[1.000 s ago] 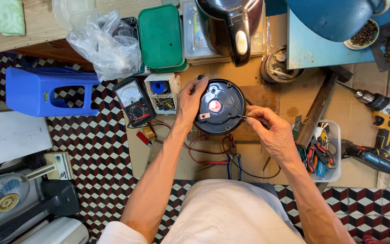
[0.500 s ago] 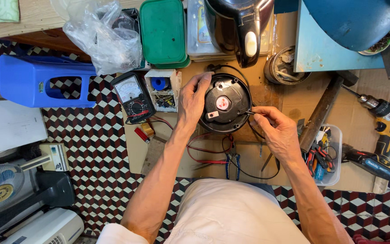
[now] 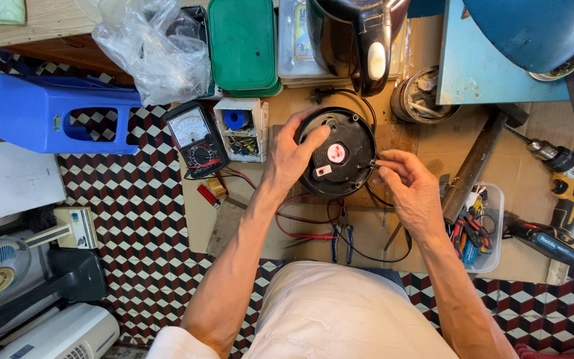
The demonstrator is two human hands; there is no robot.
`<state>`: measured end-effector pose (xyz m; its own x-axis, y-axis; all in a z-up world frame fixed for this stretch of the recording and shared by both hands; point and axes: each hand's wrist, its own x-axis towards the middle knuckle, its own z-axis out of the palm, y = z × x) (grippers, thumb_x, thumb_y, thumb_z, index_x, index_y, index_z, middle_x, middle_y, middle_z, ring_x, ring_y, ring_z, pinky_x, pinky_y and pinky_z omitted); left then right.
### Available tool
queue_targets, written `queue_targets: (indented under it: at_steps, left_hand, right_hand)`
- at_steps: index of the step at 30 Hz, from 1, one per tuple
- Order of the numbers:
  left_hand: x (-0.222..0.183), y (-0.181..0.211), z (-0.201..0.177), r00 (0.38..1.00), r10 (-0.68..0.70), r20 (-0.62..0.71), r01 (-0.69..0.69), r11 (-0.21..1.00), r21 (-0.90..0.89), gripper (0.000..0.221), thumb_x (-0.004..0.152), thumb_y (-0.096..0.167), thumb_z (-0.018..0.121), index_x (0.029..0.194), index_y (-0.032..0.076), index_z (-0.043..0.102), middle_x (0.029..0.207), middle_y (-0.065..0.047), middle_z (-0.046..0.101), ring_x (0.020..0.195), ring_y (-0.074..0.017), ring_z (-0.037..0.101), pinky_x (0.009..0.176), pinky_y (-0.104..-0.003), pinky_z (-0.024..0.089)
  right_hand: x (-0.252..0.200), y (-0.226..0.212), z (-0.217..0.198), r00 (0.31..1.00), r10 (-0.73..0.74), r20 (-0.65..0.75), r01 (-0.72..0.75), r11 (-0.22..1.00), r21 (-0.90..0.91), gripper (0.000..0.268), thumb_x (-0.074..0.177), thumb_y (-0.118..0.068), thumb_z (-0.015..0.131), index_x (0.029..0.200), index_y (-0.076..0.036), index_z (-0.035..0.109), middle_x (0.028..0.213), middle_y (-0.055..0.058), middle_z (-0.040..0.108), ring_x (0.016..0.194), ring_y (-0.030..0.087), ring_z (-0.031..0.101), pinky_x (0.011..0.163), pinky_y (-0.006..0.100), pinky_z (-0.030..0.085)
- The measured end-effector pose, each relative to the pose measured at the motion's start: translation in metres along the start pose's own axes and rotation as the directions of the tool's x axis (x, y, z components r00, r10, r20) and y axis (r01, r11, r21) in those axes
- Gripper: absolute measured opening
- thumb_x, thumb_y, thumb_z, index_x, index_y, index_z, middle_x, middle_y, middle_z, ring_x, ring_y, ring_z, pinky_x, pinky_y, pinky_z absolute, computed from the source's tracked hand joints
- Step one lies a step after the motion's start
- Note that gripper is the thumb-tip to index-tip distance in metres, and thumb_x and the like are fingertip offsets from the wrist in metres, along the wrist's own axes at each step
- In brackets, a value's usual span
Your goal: The person uses a cordless drill to remove screws from a black circular electrical component. They then disassemble the component, remove a central part, and use a utility knife to scrape and clean internal contacts. The person continues to manipulate the small internal parts with their fingers and the knife.
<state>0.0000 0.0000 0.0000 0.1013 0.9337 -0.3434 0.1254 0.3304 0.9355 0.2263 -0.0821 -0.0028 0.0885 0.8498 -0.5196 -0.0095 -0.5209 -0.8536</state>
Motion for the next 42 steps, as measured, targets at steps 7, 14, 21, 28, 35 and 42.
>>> queue_targets:
  at_steps: [7, 14, 21, 28, 35, 42]
  left_hand:
    - [-0.037, 0.039, -0.005, 0.988, -0.05, 0.143, -0.005, 0.933, 0.36, 0.03, 0.095, 0.02, 0.072, 0.121, 0.009, 0.064, 0.107, -0.008, 0.072, 0.097, -0.0212, 0.073, 0.084, -0.034, 0.058]
    - [-0.065, 0.035, -0.018, 0.792, 0.495, 0.357, -0.605, 0.554, 0.572, 0.04, 0.076, 0.0, 0.08, 0.112, 0.012, 0.066, 0.126, -0.003, 0.067, 0.119, -0.0277, 0.063, 0.105, -0.041, 0.05]
    - [-0.074, 0.015, -0.018, 0.718, 0.595, 0.361, -0.662, 0.427, 0.616, 0.045, 0.074, 0.0, 0.084, 0.114, 0.011, 0.066, 0.129, -0.001, 0.065, 0.127, -0.0258, 0.06, 0.113, -0.042, 0.048]
    - [-0.077, 0.005, -0.014, 0.737, 0.602, 0.307, -0.621, 0.425, 0.659, 0.043, 0.077, -0.001, 0.083, 0.113, 0.011, 0.065, 0.131, -0.003, 0.062, 0.13, -0.0252, 0.056, 0.114, -0.042, 0.046]
    - [-0.083, 0.004, -0.013, 0.78, 0.548, 0.301, -0.575, 0.439, 0.691, 0.05, 0.076, -0.011, 0.074, 0.12, 0.013, 0.066, 0.133, -0.004, 0.06, 0.133, -0.0257, 0.054, 0.113, -0.041, 0.048]
    - [-0.082, 0.01, -0.009, 0.759, 0.575, 0.304, -0.611, 0.469, 0.638, 0.049, 0.08, 0.0, 0.08, 0.125, 0.016, 0.068, 0.137, -0.005, 0.057, 0.134, -0.0281, 0.052, 0.113, -0.041, 0.049]
  right_hand:
    - [0.014, 0.008, -0.011, 0.994, 0.054, 0.092, -0.047, 0.996, -0.072, 0.041, 0.098, -0.01, 0.061, 0.138, -0.005, 0.062, 0.099, 0.005, 0.068, 0.088, 0.011, 0.067, 0.078, 0.023, 0.052]
    - [0.026, 0.001, -0.035, 0.959, 0.191, 0.208, -0.249, 0.919, 0.306, 0.047, 0.099, -0.032, 0.057, 0.132, -0.001, 0.067, 0.101, 0.006, 0.072, 0.094, 0.011, 0.068, 0.087, 0.023, 0.052]
    - [0.014, -0.008, -0.023, 0.968, 0.204, 0.144, -0.217, 0.973, 0.08, 0.05, 0.09, -0.021, 0.074, 0.137, -0.004, 0.067, 0.11, 0.005, 0.073, 0.097, 0.01, 0.06, 0.084, 0.025, 0.044]
    - [0.008, -0.008, -0.02, 0.98, 0.124, 0.156, -0.147, 0.977, 0.152, 0.053, 0.089, -0.014, 0.072, 0.14, -0.002, 0.061, 0.114, 0.003, 0.073, 0.106, 0.01, 0.065, 0.096, 0.025, 0.05]
    - [0.008, -0.002, -0.021, 0.988, 0.084, 0.129, -0.098, 0.989, 0.106, 0.058, 0.087, -0.013, 0.074, 0.143, -0.004, 0.059, 0.116, 0.002, 0.07, 0.109, 0.009, 0.064, 0.098, 0.024, 0.05]
    - [0.007, 0.006, -0.024, 0.978, 0.155, 0.14, -0.168, 0.982, 0.089, 0.053, 0.092, -0.018, 0.073, 0.143, -0.005, 0.064, 0.109, -0.001, 0.067, 0.098, 0.008, 0.058, 0.088, 0.023, 0.047]
